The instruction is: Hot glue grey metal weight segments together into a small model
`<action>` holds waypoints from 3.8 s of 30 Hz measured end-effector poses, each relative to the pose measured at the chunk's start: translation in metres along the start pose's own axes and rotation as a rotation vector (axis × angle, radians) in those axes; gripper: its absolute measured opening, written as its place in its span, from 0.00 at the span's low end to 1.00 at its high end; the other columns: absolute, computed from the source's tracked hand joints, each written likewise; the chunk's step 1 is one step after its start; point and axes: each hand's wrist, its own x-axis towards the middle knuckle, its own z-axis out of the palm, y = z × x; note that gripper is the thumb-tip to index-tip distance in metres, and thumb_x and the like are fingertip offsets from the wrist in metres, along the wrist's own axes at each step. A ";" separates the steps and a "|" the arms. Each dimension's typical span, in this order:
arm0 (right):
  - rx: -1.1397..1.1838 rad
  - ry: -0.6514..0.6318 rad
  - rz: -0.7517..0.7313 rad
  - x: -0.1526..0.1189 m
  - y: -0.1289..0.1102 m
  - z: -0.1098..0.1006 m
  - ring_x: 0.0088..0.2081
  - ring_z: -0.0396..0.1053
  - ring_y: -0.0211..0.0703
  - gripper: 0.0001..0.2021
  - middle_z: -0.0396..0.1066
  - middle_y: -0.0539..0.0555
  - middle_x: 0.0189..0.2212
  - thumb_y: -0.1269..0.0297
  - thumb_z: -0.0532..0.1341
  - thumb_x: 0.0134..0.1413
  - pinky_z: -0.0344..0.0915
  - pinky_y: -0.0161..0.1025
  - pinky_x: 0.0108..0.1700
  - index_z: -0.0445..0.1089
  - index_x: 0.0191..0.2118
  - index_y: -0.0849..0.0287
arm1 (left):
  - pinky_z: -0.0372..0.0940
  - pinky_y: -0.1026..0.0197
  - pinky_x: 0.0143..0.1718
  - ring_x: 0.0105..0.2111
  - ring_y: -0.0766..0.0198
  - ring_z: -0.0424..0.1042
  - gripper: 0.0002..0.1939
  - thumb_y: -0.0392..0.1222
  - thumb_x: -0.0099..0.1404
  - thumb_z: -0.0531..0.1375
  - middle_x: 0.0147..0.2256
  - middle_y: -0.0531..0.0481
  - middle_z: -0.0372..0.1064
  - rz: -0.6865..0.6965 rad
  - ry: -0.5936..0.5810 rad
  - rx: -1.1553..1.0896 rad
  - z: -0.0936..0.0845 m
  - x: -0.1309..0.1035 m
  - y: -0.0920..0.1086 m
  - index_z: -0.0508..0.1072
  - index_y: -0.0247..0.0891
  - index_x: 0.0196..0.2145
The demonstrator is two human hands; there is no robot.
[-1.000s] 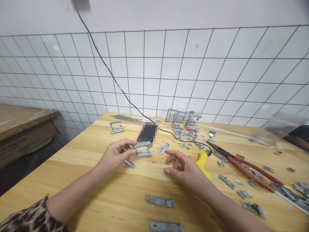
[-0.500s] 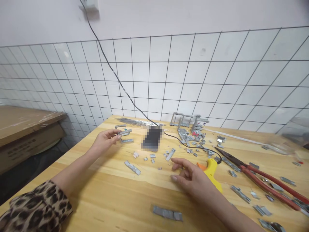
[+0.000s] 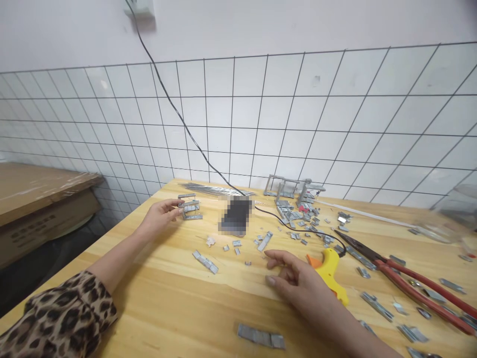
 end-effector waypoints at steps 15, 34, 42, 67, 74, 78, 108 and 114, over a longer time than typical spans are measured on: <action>0.002 0.041 -0.033 -0.004 -0.002 0.001 0.23 0.60 0.34 0.23 0.68 0.51 0.38 0.56 0.60 0.43 0.59 0.35 0.25 0.68 0.49 0.56 | 0.71 0.56 0.36 0.36 0.62 0.73 0.11 0.41 0.67 0.59 0.41 0.48 0.72 -0.046 0.026 0.038 0.000 0.000 -0.003 0.71 0.34 0.45; -0.073 0.035 -0.045 -0.009 -0.008 0.005 0.24 0.59 0.37 0.23 0.66 0.49 0.33 0.57 0.59 0.44 0.58 0.37 0.28 0.69 0.49 0.56 | 0.71 0.54 0.38 0.38 0.59 0.73 0.12 0.41 0.67 0.59 0.44 0.47 0.71 -0.103 0.010 -0.021 0.001 0.004 -0.011 0.70 0.35 0.46; -0.089 -0.012 -0.038 -0.009 -0.009 0.004 0.24 0.59 0.37 0.23 0.65 0.50 0.35 0.58 0.58 0.46 0.58 0.37 0.28 0.67 0.50 0.57 | 0.71 0.53 0.38 0.39 0.59 0.73 0.13 0.41 0.67 0.59 0.44 0.46 0.70 -0.084 0.016 -0.076 0.003 0.002 -0.014 0.69 0.35 0.48; -0.115 0.025 -0.048 -0.011 -0.011 0.004 0.24 0.60 0.36 0.20 0.66 0.48 0.32 0.61 0.59 0.48 0.59 0.35 0.27 0.69 0.49 0.55 | 0.71 0.54 0.37 0.38 0.60 0.73 0.11 0.40 0.66 0.60 0.43 0.47 0.71 -0.099 0.028 -0.093 -0.003 -0.005 -0.006 0.71 0.34 0.45; -0.092 -0.017 -0.046 -0.008 -0.006 0.003 0.25 0.61 0.36 0.21 0.66 0.49 0.35 0.60 0.59 0.48 0.60 0.35 0.28 0.67 0.51 0.56 | 0.71 0.55 0.37 0.37 0.61 0.73 0.10 0.40 0.66 0.59 0.43 0.47 0.71 -0.101 0.052 -0.083 -0.001 0.000 -0.008 0.71 0.34 0.44; -0.101 -0.028 -0.056 -0.008 -0.004 0.004 0.25 0.61 0.37 0.21 0.66 0.49 0.35 0.60 0.59 0.49 0.59 0.36 0.28 0.66 0.51 0.55 | 0.71 0.55 0.37 0.37 0.61 0.73 0.10 0.40 0.67 0.59 0.42 0.47 0.72 -0.074 0.073 -0.082 -0.005 0.003 -0.010 0.71 0.34 0.44; -0.146 -0.008 -0.054 -0.008 -0.005 0.006 0.24 0.61 0.37 0.19 0.67 0.48 0.31 0.61 0.59 0.48 0.58 0.35 0.26 0.68 0.49 0.55 | 0.70 0.51 0.41 0.41 0.58 0.73 0.12 0.41 0.67 0.59 0.45 0.46 0.70 -0.082 0.133 -0.056 0.002 0.003 -0.020 0.70 0.35 0.46; -0.161 -0.013 -0.050 -0.009 -0.006 0.006 0.23 0.60 0.38 0.18 0.62 0.46 0.24 0.62 0.59 0.49 0.56 0.35 0.25 0.68 0.48 0.56 | 0.71 0.52 0.39 0.40 0.59 0.73 0.11 0.42 0.67 0.59 0.44 0.46 0.71 -0.082 0.142 -0.034 0.005 0.004 -0.020 0.71 0.34 0.45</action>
